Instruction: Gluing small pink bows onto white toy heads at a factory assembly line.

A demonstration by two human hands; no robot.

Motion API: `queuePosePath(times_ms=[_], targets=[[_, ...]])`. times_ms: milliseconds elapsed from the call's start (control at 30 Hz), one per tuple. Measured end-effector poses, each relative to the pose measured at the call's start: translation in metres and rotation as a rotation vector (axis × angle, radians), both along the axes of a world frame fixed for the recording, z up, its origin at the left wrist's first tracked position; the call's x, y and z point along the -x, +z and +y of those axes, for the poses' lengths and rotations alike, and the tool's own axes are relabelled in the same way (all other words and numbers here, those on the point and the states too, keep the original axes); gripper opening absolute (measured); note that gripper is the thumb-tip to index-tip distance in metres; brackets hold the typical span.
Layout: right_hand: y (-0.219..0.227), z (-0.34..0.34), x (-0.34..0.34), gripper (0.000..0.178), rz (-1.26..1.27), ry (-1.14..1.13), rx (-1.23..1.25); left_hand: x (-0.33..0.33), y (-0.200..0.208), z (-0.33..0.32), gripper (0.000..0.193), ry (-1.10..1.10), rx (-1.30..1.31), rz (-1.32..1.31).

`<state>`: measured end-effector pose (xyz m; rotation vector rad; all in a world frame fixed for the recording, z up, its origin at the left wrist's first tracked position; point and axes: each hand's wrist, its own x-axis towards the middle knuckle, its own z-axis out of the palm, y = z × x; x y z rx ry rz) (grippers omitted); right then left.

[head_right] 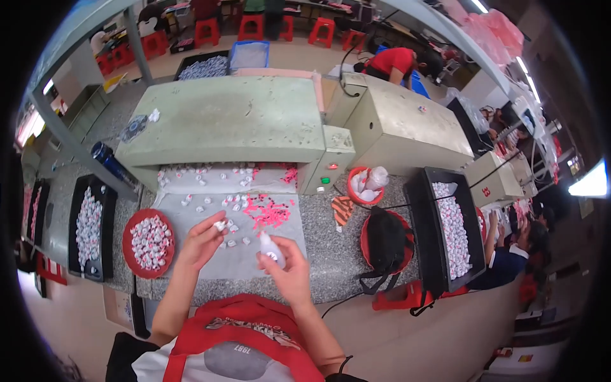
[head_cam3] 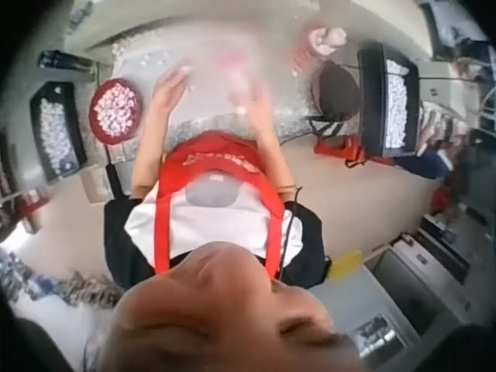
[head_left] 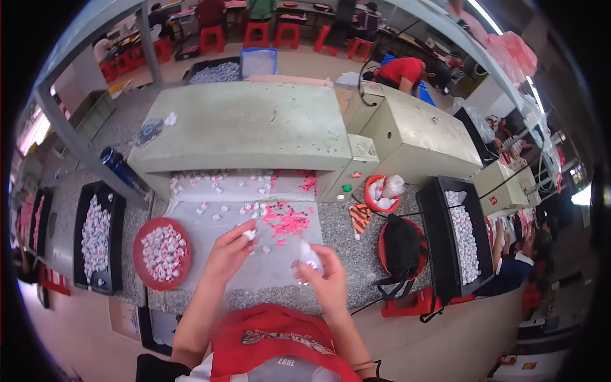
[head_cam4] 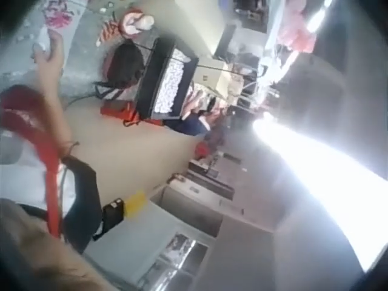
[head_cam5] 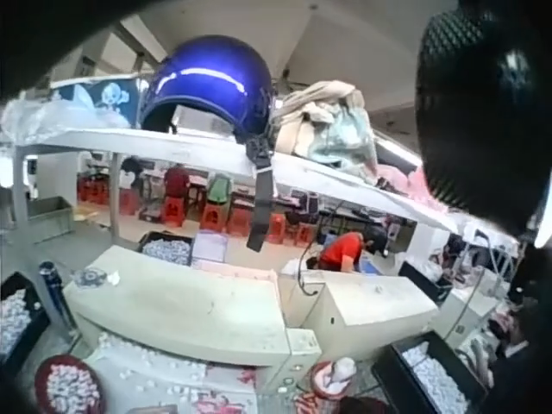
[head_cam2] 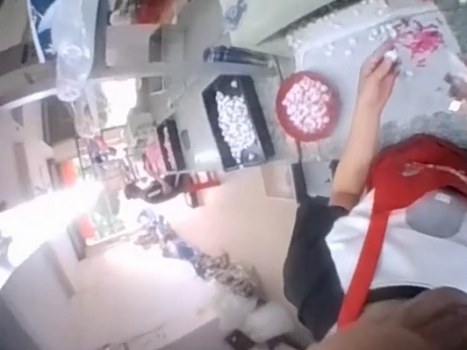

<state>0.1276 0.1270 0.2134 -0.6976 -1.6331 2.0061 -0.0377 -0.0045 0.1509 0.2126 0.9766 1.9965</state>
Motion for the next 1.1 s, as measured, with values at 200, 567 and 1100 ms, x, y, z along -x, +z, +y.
queuePosePath(times_ms=[200, 567, 1100], targets=[[0.041, -0.004, -0.012, 0.034, 0.152, -0.312, -0.339, -0.032, 0.077, 0.017, 0.038, -0.109, -0.034, 0.255], [0.047, -0.025, -0.034, 0.021, 0.231, -0.257, -0.876, -0.076, 0.093, 0.017, 0.037, 0.269, -0.016, 0.632], [0.048, -0.023, -0.026, 0.019, 0.238, -0.217, -0.823, -0.069, 0.094, 0.016, 0.033, 0.221, -0.016, 0.660]])
